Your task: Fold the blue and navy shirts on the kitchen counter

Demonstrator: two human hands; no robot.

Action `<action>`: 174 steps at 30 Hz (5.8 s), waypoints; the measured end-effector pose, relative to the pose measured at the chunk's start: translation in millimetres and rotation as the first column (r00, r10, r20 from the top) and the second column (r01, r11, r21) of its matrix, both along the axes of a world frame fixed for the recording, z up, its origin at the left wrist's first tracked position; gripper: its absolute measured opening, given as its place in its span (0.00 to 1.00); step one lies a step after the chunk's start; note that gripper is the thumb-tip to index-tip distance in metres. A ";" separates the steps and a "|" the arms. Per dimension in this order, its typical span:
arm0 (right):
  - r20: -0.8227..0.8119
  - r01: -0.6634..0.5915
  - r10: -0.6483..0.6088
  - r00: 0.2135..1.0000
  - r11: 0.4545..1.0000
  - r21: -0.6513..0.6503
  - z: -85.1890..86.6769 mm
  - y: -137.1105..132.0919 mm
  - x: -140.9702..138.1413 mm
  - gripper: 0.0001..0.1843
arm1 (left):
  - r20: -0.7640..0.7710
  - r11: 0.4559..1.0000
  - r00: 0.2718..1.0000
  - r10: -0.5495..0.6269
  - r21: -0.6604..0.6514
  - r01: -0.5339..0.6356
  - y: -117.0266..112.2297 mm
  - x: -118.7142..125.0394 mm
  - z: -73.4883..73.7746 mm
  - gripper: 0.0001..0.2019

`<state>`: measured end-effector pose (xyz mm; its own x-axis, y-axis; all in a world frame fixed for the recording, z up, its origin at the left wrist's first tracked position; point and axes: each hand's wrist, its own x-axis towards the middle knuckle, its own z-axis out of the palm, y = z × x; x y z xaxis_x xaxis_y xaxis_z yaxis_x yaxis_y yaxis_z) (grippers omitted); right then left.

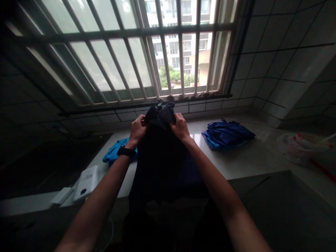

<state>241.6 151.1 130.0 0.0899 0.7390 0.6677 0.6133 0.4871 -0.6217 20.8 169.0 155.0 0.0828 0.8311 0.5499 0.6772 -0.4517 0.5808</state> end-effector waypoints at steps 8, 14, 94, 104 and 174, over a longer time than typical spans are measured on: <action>0.138 -0.184 0.223 0.965 0.951 -0.250 -108.9 -159.1 28.5 0.15 | 0.067 0.939 0.969 -0.238 -0.238 0.247 -141.1 -46.7 -118.4 0.07; 0.170 -0.121 0.187 0.968 0.933 -0.338 -149.1 -166.3 30.3 0.15 | 0.076 0.913 0.973 -0.220 -0.335 0.233 -152.2 -51.5 -160.2 0.07; 0.324 -0.252 0.422 0.847 0.854 -0.455 -54.8 -195.1 42.2 0.25 | -0.316 0.918 0.893 -0.320 -0.335 0.211 -205.9 -52.3 -66.3 0.14; 0.540 0.135 0.086 0.838 0.924 -0.358 -86.9 -134.0 -1.1 0.24 | -0.573 0.984 0.817 -0.064 -0.172 -0.044 -129.6 13.6 -115.2 0.23; -0.049 -0.361 0.360 0.932 0.904 -0.231 -86.1 -86.1 -93.7 0.10 | -0.554 0.941 0.786 0.273 -0.016 -0.338 6.1 -123.6 -130.8 0.25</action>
<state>147.9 64.9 43.9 -0.2090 0.8556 0.4735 0.4201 0.5158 -0.7467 -102.7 175.0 24.2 0.0685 0.9149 0.3979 0.9856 -0.1240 0.1153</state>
